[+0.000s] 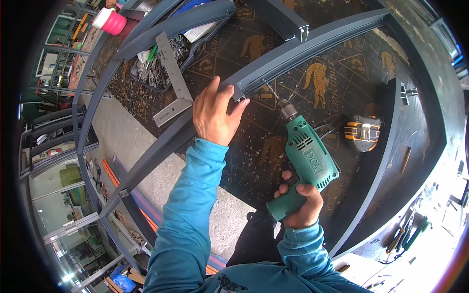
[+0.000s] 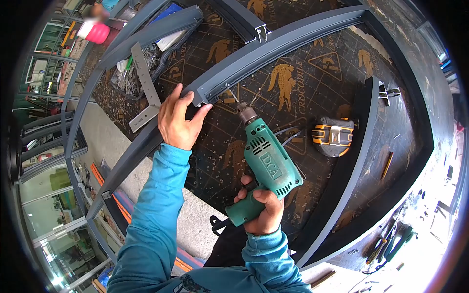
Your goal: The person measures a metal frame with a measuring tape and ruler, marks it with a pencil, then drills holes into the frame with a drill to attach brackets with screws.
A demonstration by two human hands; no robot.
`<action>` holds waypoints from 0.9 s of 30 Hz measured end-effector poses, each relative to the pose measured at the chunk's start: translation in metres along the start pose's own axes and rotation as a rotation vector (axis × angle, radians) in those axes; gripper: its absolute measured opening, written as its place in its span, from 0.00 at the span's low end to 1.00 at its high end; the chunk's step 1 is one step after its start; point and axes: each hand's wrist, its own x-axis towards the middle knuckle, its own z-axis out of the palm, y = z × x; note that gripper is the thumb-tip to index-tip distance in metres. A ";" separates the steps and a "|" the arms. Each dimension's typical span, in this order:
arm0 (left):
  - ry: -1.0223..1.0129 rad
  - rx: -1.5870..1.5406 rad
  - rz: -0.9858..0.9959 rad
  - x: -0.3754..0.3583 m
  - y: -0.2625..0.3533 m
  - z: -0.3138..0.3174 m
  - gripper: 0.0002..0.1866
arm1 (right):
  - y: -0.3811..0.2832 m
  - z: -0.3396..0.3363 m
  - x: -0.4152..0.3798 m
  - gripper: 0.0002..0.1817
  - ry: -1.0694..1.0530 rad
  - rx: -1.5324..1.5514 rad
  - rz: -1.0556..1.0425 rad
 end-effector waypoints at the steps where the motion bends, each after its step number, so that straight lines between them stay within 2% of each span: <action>1: -0.002 0.000 0.002 0.001 -0.001 -0.001 0.25 | 0.000 0.000 0.000 0.35 0.001 0.004 -0.001; 9: -0.161 -0.054 -0.052 0.014 -0.001 -0.011 0.24 | 0.000 0.000 -0.001 0.35 0.011 0.020 -0.005; 23: -0.112 -0.068 0.059 0.012 -0.006 -0.003 0.23 | 0.006 -0.004 -0.018 0.33 0.030 0.121 0.090; 27: -0.130 -0.048 0.083 0.012 -0.005 -0.005 0.25 | 0.008 -0.001 -0.014 0.33 0.035 -0.058 0.021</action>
